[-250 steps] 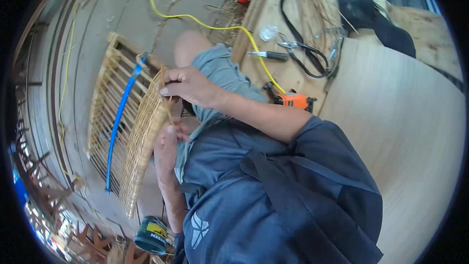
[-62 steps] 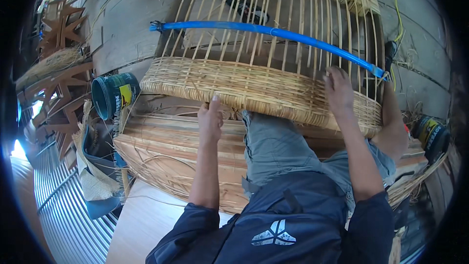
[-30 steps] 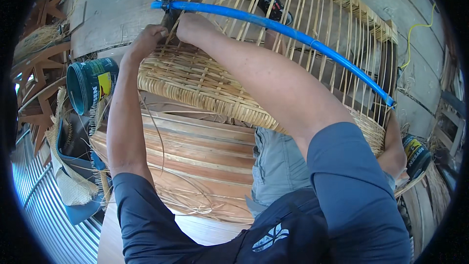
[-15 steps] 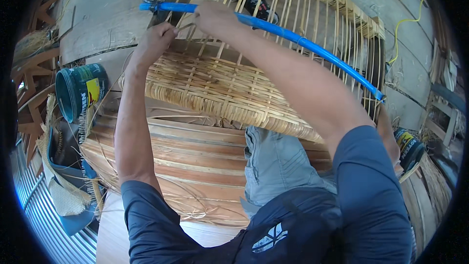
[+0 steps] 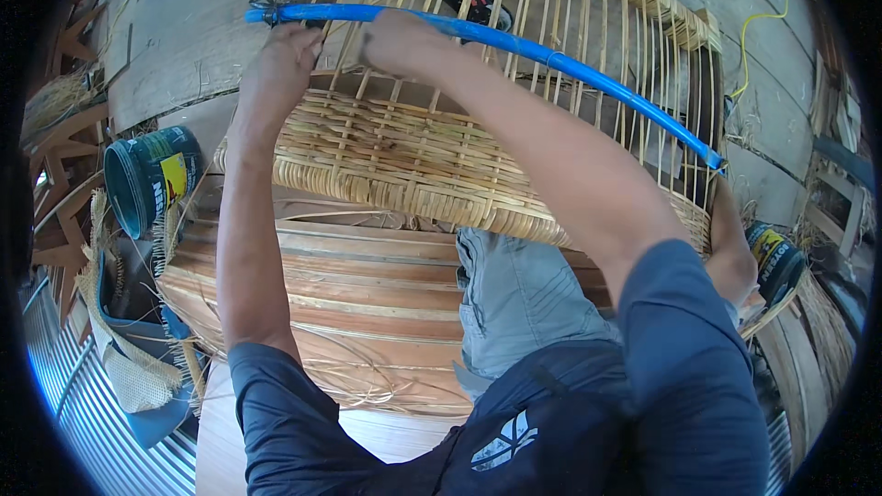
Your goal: The recorder is weaving and assembling a bamboo birdcage in an artisanal workshop.
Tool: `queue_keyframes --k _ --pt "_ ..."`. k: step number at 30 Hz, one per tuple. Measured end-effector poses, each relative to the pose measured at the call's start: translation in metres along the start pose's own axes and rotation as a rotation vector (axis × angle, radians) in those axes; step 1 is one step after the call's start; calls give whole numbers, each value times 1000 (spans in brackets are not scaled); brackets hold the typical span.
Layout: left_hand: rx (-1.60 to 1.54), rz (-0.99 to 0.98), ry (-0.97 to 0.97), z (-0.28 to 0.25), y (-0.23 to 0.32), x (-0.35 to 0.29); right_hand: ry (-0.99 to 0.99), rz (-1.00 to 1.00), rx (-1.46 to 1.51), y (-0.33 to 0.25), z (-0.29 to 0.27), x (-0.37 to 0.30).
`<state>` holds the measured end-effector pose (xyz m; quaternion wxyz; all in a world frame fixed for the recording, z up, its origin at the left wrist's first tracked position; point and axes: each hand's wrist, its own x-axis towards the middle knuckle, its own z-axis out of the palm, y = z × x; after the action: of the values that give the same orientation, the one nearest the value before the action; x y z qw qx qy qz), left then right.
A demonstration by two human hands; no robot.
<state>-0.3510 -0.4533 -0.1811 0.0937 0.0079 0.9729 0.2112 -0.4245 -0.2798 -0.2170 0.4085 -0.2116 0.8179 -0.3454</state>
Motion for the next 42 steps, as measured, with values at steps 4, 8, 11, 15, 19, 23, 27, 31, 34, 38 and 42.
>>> queue_keyframes --k 4,8,11,15,19,23,27,31,34,38,42 --pt "-119 4 -257 24 35 6 1 34 294 27 -18 -42" --pt "-41 -187 -192 34 37 7 140 108 245 33 -11 -34" --pt "78 -136 -179 41 38 10 -19 477 394 27 -10 -25" --pt "134 -16 -214 42 44 10 -191 436 447 35 -14 -22" --pt "154 35 -269 42 48 11 -137 341 371 40 -9 -27" --pt "-50 72 13 30 90 16 -23 234 40 59 -49 -84" --pt "-188 73 -325 66 127 19 16 204 303 111 -70 -136" --pt "-62 -108 -187 56 132 16 120 321 562 112 -61 -128" --pt "52 -108 -190 54 125 19 4 372 504 106 -52 -110" --pt "37 -29 -243 59 131 22 -185 438 412 92 -45 -92" --pt "44 -105 -335 54 141 23 -135 436 502 100 -48 -91"
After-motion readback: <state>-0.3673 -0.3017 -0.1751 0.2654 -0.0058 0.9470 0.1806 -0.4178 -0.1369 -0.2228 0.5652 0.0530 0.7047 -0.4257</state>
